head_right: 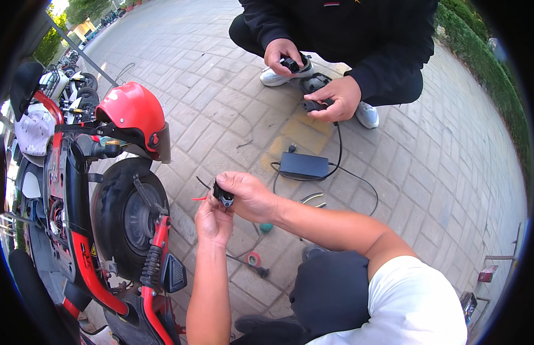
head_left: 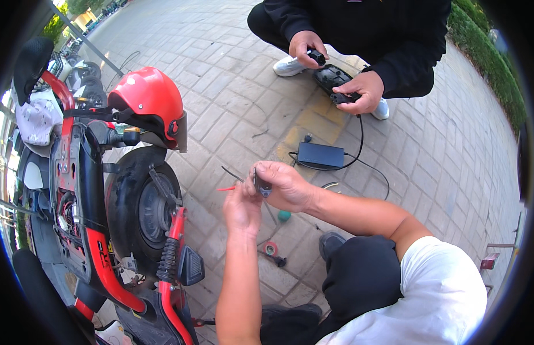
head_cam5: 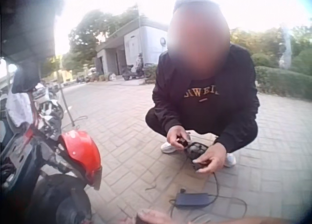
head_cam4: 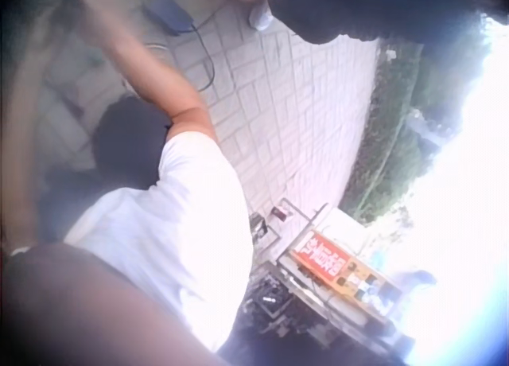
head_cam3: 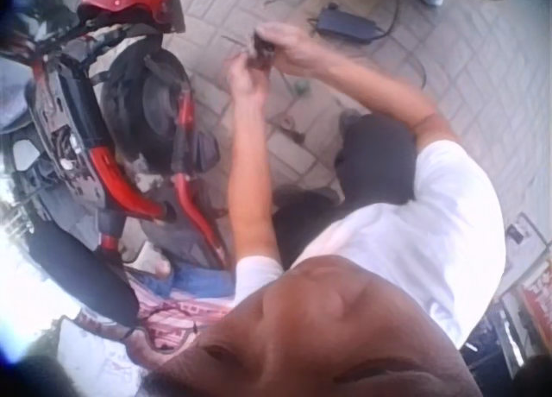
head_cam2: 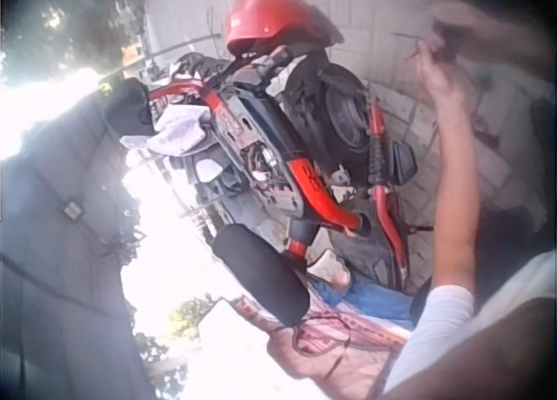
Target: The person sits on the ground and repairs the wiring of a red electric scooter. They strip wire ends with pliers, twist the wires together, and wrap the connections with red electrical tape.
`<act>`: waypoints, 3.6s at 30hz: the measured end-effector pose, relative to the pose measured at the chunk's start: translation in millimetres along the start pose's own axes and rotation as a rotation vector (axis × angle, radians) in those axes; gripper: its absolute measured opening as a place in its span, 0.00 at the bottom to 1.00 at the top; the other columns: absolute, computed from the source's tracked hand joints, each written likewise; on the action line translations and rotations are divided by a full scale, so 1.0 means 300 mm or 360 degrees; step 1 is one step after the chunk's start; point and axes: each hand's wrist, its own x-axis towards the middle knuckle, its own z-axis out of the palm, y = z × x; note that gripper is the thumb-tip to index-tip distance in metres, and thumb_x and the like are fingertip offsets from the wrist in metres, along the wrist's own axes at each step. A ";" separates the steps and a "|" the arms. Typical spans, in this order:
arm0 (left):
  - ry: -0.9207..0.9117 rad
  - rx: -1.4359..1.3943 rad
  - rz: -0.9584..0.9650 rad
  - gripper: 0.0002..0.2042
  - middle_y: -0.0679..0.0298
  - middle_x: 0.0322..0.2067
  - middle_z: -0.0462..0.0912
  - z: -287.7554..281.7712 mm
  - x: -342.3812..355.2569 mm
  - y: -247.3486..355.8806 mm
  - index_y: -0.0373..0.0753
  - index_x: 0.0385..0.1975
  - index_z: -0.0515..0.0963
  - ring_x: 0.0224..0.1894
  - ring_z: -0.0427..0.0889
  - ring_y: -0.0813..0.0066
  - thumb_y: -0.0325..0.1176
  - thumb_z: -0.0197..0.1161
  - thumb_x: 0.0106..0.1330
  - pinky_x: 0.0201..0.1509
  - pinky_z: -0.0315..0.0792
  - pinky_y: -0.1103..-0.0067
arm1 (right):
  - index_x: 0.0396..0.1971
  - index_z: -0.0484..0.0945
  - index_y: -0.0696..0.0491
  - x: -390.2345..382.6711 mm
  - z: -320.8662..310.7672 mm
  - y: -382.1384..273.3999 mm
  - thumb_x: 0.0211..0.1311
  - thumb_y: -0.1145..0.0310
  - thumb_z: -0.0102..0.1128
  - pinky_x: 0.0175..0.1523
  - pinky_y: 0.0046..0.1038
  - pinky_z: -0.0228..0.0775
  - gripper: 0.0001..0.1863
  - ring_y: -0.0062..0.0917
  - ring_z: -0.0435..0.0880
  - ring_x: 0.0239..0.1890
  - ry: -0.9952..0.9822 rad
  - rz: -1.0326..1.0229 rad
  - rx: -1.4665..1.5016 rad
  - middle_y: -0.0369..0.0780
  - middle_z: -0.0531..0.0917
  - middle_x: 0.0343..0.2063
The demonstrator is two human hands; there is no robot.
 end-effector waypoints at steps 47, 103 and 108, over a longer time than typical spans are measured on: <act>-0.0198 0.1260 0.0647 0.17 0.56 0.52 0.70 0.312 0.186 -0.135 0.25 0.55 0.75 0.51 0.77 0.70 0.31 0.56 0.72 0.55 0.74 0.76 | 0.61 0.65 0.53 0.196 -0.458 -0.047 0.71 0.41 0.47 0.43 0.34 0.74 0.32 0.25 0.78 0.33 0.0006 -0.0263 0.1122 0.36 0.77 0.30; -0.0250 0.1191 0.0838 0.16 0.60 0.54 0.70 0.232 0.098 -0.152 0.29 0.56 0.75 0.54 0.76 0.72 0.25 0.56 0.71 0.60 0.71 0.75 | 0.59 0.69 0.54 0.224 -0.392 -0.013 0.74 0.41 0.40 0.35 0.34 0.74 0.32 0.28 0.78 0.30 -0.0287 -0.0187 0.1231 0.37 0.74 0.25; -0.0208 0.1249 0.0811 0.15 0.57 0.49 0.77 0.246 0.098 -0.193 0.27 0.55 0.69 0.52 0.78 0.74 0.20 0.54 0.70 0.57 0.73 0.78 | 0.62 0.66 0.55 0.189 -0.424 -0.014 0.75 0.40 0.34 0.34 0.32 0.71 0.34 0.32 0.72 0.31 -0.0066 -0.0151 0.1106 0.40 0.72 0.27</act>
